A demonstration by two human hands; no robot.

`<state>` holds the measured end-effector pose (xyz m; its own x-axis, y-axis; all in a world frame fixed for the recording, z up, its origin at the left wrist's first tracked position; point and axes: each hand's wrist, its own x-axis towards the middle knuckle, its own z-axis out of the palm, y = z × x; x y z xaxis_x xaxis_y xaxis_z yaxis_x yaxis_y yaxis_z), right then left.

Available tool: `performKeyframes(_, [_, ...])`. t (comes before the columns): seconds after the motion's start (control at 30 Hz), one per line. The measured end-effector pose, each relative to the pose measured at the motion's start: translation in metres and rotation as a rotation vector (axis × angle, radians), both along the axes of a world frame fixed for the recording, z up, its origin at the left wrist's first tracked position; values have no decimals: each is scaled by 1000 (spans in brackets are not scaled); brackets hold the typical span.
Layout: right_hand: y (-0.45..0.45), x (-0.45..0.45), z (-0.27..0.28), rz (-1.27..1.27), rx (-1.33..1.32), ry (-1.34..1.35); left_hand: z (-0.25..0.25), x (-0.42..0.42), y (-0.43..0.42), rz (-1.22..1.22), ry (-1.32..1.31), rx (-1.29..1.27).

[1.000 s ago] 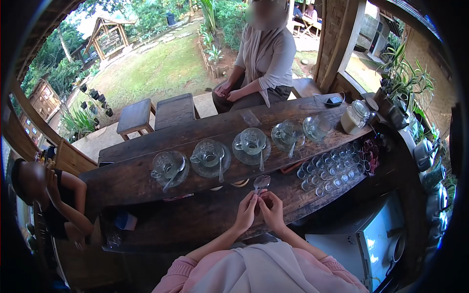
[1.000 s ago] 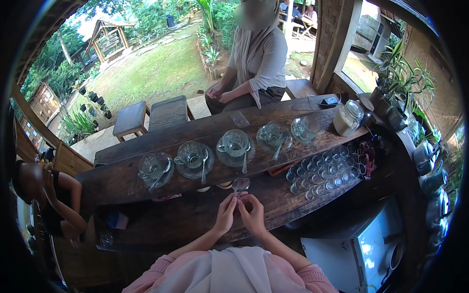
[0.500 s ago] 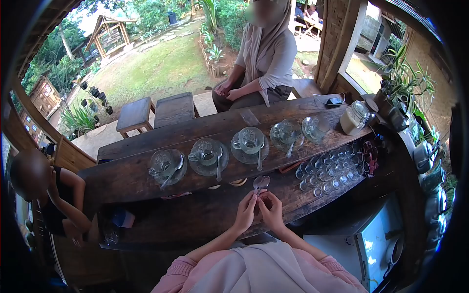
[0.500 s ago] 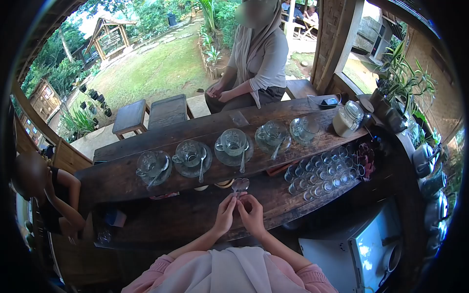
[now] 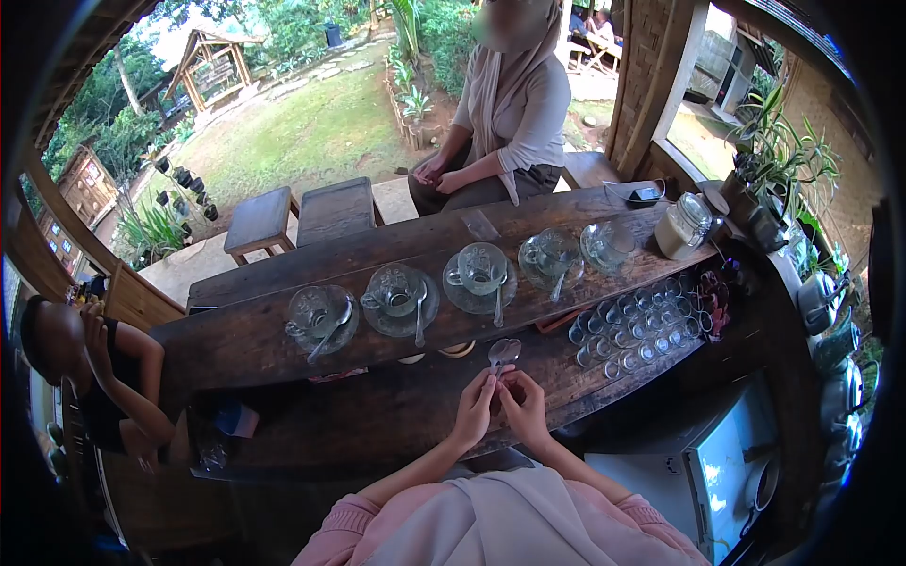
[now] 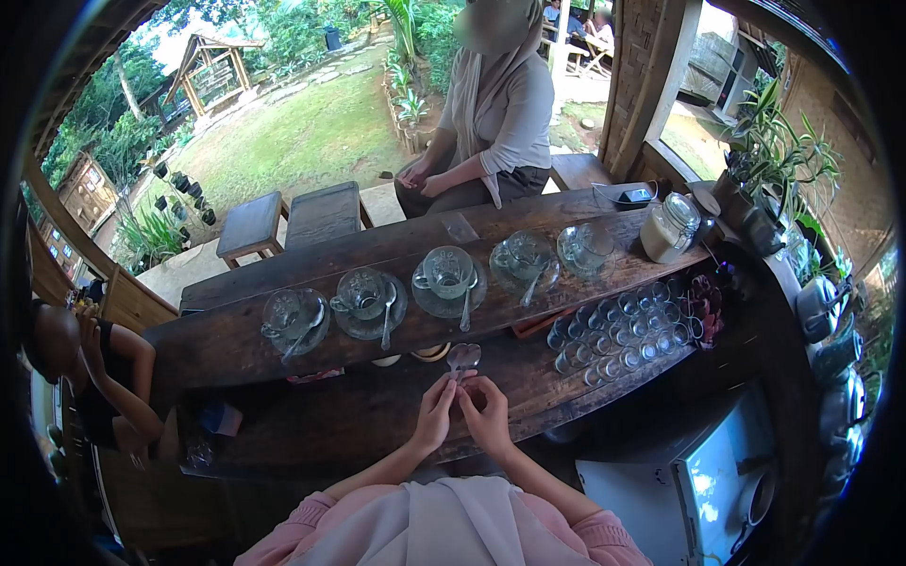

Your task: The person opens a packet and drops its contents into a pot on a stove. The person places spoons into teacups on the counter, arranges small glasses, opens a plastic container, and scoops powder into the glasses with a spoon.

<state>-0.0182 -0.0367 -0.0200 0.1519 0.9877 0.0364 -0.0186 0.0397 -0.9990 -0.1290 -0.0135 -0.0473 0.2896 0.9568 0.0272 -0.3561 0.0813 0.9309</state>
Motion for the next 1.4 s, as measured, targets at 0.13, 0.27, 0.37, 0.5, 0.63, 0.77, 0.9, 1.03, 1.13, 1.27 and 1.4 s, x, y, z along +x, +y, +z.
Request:
performKeyframes(0.13, [2,8,-2,-21,22,-87,0,4,1,5,11,-9])
performKeyframes(0.27, [16,26,5,-131,106,-59,12,10,6,74,101,149])
performKeyframes(0.37, [25,51,5,-160,91,17,22,8,6,-37,144,-29])
performKeyframes(0.5, [35,78,23,-162,91,53,26,29,14,-11,105,15])
performKeyframes(0.63, [47,118,21,-212,98,72,25,53,19,-26,82,18])
performKeyframes(0.77, [65,162,15,-386,126,81,24,86,27,-29,52,1])
performKeyframes(0.9, [100,226,-6,-533,111,-132,29,115,33,-1,97,10])
performKeyframes(1.03, [135,291,-25,-600,86,-414,22,138,41,44,57,40])
performKeyframes(1.13, [149,309,-19,-519,124,-469,18,154,43,83,39,36])
performKeyframes(1.27, [166,319,-17,-436,167,-579,14,170,44,138,41,36])
performKeyframes(1.4, [179,326,-27,-332,103,-612,17,180,41,187,50,26])
